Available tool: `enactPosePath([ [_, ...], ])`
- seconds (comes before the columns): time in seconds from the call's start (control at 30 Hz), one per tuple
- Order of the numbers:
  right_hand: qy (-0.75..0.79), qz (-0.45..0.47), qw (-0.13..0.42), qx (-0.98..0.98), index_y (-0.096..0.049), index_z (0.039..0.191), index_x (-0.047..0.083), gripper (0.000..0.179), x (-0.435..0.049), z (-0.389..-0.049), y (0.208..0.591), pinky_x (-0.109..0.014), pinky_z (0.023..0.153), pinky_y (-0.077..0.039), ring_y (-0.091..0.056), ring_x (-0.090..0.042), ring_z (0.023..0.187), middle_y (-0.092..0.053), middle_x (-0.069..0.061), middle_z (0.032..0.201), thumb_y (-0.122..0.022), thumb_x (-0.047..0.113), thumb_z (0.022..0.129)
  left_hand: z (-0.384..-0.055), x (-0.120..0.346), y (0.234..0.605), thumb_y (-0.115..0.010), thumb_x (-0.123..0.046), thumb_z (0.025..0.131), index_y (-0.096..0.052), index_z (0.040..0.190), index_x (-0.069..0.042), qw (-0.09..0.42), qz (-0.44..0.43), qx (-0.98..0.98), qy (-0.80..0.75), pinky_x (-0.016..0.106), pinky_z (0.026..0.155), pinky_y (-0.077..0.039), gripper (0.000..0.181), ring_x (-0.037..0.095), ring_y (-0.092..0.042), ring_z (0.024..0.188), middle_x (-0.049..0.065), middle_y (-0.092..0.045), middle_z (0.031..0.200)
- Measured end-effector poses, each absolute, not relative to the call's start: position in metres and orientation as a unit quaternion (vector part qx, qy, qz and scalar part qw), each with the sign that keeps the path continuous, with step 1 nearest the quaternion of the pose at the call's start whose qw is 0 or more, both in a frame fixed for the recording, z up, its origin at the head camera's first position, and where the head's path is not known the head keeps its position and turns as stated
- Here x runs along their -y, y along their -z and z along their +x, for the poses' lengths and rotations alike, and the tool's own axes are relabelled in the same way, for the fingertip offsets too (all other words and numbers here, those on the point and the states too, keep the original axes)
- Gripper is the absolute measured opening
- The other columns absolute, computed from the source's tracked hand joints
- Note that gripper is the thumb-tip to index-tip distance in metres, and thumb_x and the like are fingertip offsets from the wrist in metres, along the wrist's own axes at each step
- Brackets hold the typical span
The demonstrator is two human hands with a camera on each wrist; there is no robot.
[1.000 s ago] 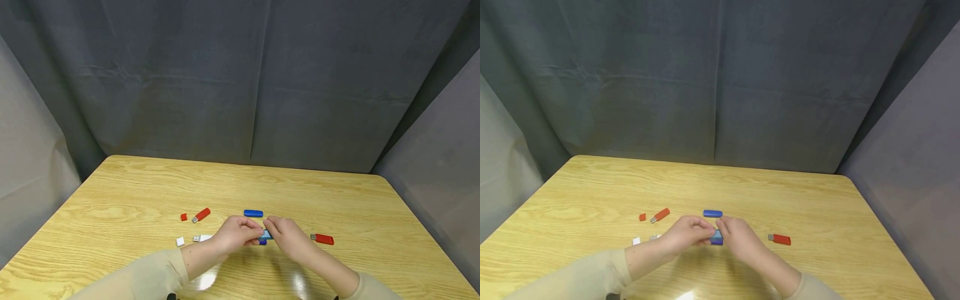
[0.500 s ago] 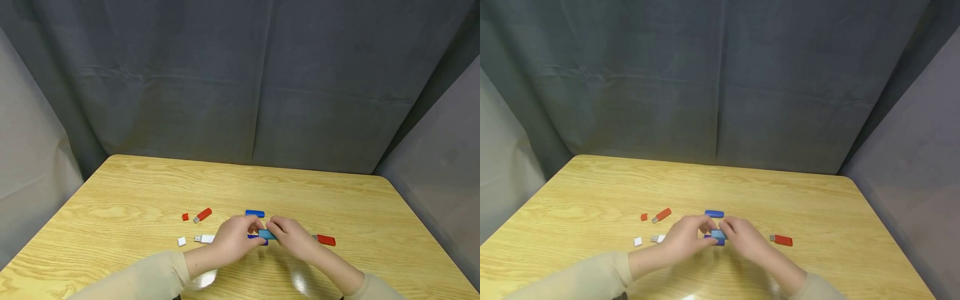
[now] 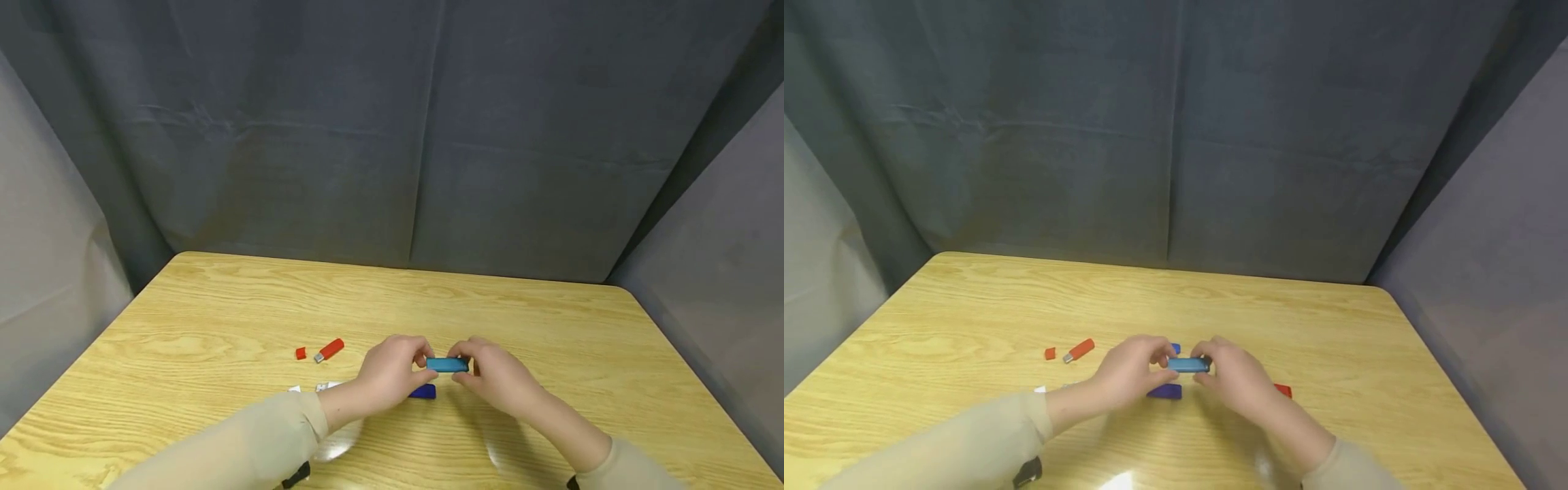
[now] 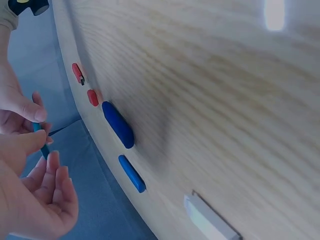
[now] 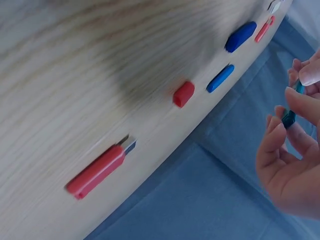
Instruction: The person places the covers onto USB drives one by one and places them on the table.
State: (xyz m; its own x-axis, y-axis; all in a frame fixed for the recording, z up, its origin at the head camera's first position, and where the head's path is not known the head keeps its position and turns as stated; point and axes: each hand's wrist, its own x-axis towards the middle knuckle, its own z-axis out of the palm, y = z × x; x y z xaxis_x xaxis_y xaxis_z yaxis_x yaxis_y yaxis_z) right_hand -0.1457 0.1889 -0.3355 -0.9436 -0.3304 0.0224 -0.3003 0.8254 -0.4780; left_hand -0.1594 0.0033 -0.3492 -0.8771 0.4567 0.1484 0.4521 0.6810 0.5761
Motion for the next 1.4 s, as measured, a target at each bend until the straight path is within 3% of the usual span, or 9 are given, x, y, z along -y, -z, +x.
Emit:
enactPosePath([
  [0.27,0.205,-0.139,0.006,-0.969,-0.068,0.099,0.012,0.021,-0.199,-0.151,0.335,-0.022,0.052,-0.034,-0.043,-0.012,0.065,-0.052,0.001,0.081,-0.074,0.013,0.078,-0.168,-0.020,0.349,-0.070,-0.023,0.084,-0.064,0.091,-0.014,0.016,0.241,-0.918,-0.315,0.017,0.047,-0.033,0.014,0.001,-0.040,0.052,-0.011,-0.053,0.068],
  [0.67,0.250,-0.104,0.039,-0.962,-0.064,0.100,0.002,0.021,-0.215,-0.164,0.340,-0.023,0.051,-0.033,-0.040,-0.013,0.054,-0.049,-0.002,0.066,-0.070,0.004,0.080,-0.179,-0.041,0.350,-0.069,-0.025,0.085,-0.063,0.092,-0.014,0.014,0.246,-0.932,-0.267,0.016,0.045,-0.034,0.014,0.002,-0.044,0.050,-0.009,-0.055,0.065],
  [1.1,0.239,-0.082,0.035,-0.967,-0.059,0.103,-0.001,0.023,-0.231,-0.174,0.347,-0.025,0.052,-0.035,-0.040,-0.014,0.054,-0.051,-0.005,0.067,-0.068,0.002,0.081,-0.195,-0.067,0.355,-0.066,-0.028,0.087,-0.062,0.091,-0.015,0.036,0.234,-0.944,-0.229,0.019,0.049,-0.036,0.014,0.006,-0.046,0.057,-0.008,-0.054,0.068],
  [1.4,0.218,-0.077,0.028,-0.972,-0.060,0.097,0.001,0.017,-0.240,-0.182,0.353,-0.026,0.054,-0.036,-0.043,-0.014,0.055,-0.052,-0.005,0.066,-0.067,0.001,0.081,-0.204,-0.085,0.359,-0.067,-0.027,0.086,-0.062,0.088,-0.016,0.036,0.217,-0.957,-0.191,0.022,0.056,-0.041,0.013,0.006,-0.053,0.066,-0.006,-0.062,0.077],
])
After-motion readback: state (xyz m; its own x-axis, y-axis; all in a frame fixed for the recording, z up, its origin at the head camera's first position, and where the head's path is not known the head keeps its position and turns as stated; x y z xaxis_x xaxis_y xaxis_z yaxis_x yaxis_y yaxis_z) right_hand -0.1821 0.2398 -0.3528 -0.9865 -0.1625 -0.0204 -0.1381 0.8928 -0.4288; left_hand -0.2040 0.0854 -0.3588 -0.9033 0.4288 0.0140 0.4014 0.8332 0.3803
